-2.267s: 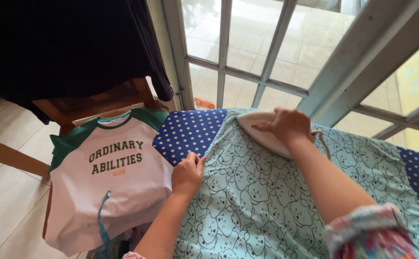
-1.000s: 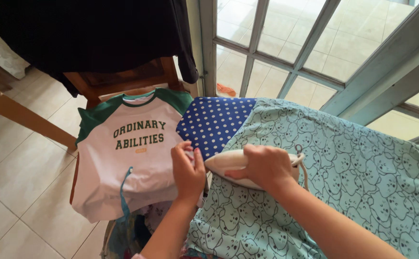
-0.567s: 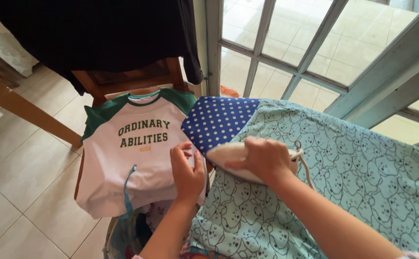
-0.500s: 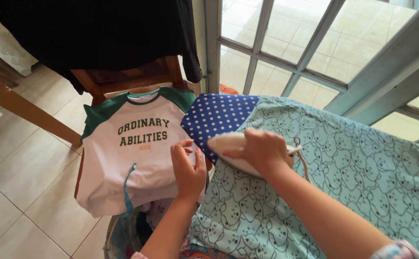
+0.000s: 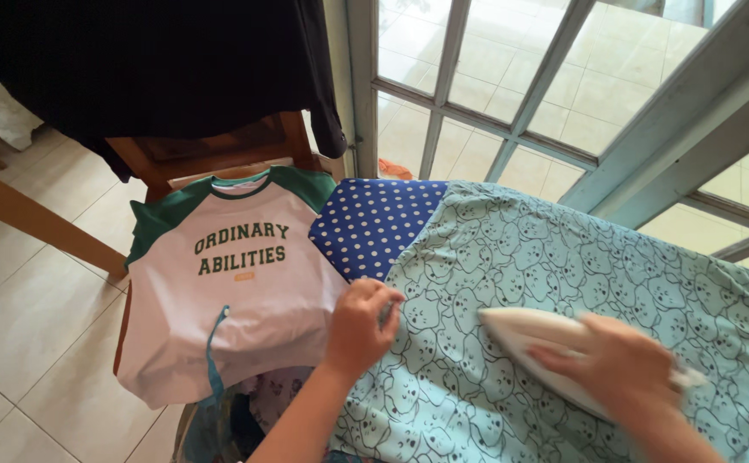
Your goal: The person irons a light blue patterned shirt on a blue polka-dotted ironing board. They smooth the fabric with their hands and move the iron back and forth across the shirt surface.
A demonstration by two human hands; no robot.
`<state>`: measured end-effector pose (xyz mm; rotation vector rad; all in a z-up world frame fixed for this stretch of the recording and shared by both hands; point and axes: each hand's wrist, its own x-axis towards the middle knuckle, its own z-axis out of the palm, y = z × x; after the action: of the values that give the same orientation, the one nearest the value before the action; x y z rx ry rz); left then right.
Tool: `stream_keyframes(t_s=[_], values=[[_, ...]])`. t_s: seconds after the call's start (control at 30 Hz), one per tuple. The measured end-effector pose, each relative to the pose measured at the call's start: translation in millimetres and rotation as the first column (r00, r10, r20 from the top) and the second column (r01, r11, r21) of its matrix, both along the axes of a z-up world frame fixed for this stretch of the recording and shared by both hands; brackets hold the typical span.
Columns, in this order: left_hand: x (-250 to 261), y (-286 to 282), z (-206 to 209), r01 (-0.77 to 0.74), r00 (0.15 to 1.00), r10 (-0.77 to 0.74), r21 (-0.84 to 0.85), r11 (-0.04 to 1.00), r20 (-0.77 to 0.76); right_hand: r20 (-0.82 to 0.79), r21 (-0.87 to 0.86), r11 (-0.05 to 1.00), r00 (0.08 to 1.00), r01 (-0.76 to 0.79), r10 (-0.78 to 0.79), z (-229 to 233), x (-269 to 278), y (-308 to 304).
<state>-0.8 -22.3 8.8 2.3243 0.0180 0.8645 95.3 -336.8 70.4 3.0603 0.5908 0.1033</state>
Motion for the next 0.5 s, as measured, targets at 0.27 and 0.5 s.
stream_keyframes(t_s=[0.27,0.5], values=[[-7.5,-4.4,-13.7,-0.039,0.997,0.043,0.065,0.997,-0.061,0.105,-0.101,0.995,0.994,-0.005,0.016,-3.2,27.1,-14.3],[-1.4,-3.7,-7.1,-0.052,0.981,0.064,0.069,0.996,-0.183,0.343,0.154,0.899,0.875,-0.41,0.341,-19.6,64.4,119.0]])
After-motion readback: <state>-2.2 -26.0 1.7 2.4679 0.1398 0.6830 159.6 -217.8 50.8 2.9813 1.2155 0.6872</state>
